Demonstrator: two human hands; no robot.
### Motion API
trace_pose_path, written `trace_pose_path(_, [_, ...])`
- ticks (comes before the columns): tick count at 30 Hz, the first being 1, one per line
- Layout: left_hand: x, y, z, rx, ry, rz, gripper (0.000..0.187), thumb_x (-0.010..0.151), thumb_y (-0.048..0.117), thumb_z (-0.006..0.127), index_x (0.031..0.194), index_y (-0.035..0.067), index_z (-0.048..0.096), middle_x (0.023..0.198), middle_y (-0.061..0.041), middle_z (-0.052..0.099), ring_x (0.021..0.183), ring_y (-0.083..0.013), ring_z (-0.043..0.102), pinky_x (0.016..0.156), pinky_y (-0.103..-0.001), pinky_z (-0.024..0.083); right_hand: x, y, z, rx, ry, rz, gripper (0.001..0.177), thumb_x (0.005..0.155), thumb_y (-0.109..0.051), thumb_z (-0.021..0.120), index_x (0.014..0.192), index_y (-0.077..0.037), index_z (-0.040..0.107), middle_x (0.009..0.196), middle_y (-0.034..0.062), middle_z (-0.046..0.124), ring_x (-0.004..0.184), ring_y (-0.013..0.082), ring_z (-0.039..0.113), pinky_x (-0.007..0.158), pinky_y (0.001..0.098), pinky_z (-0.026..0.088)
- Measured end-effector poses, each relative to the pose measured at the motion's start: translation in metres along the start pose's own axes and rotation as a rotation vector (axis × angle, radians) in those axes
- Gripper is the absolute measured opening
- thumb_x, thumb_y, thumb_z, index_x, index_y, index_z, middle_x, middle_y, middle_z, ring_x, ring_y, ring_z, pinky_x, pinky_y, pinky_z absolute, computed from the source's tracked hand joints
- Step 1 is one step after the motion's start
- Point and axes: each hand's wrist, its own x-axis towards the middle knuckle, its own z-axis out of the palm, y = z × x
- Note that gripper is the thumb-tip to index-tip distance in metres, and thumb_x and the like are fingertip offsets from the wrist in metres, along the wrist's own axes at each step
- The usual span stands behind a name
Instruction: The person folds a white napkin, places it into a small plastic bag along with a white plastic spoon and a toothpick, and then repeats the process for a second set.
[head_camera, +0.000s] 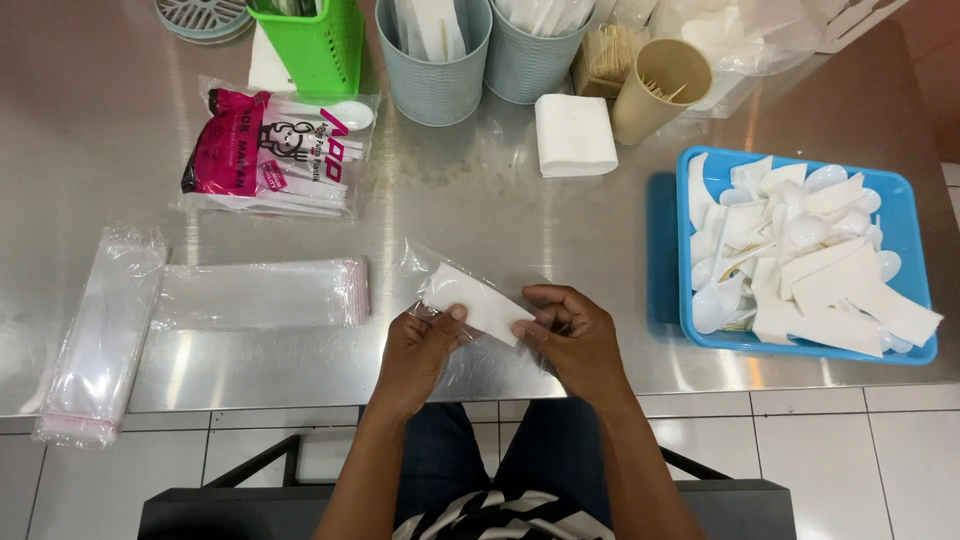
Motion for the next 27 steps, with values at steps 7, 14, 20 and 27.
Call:
trace_pose_path(7, [-0.013,0.025,0.011,0.073,-0.013,0.026,0.029,0.1,0.027,0.078,0.114,0.003,0.078,0.092,-0.011,0.078,0.086,-0.017,0.073,0.092,-0.042,0.064,-0.003,-0.005,0.001,0.06,-0.005,-0.013,0.043,0.084,-0.002,0.088,0.125,-0.001,0.076,0.082,0.0155,0.079,0.072,0.0156,0.063,0.067,0.0286,0.051])
trace_pose_path(14, [-0.014,0.025,0.013,0.016,0.042,0.033,0.022,0.101,0.021,0.077,0.11,0.0,0.074,0.09,-0.012,0.077,0.086,-0.0195,0.074,0.093,-0.043,0.064,-0.003,0.013,-0.003,-0.007,-0.001,-0.007,0.044,0.082,-0.002,0.089,0.124,-0.004,0.077,0.085,0.0158,0.079,0.079,0.0179,0.066,0.07,0.0305,0.053])
trace_pose_path(20, [-0.006,0.003,0.003,-0.036,0.065,0.061,0.021,0.103,0.015,0.071,0.114,-0.003,0.073,0.089,-0.012,0.076,0.084,-0.0186,0.073,0.091,-0.048,0.066,-0.015,-0.003,-0.022,0.001,-0.073,-0.019,0.052,0.082,-0.006,0.089,0.133,-0.005,0.075,0.11,0.0167,0.078,0.103,0.0233,0.068,0.087,0.0398,0.058])
trace_pose_path(27, [0.005,-0.025,-0.01,-0.092,0.117,0.108,0.023,0.104,0.012,0.07,0.12,-0.004,0.072,0.09,-0.015,0.076,0.081,-0.0203,0.074,0.089,-0.051,0.066,-0.029,-0.039,-0.088,-0.278,0.506,-0.12,0.016,0.1,-0.006,0.073,0.115,-0.007,0.08,0.085,0.0086,0.072,0.072,0.0104,0.054,0.065,0.0267,0.048])
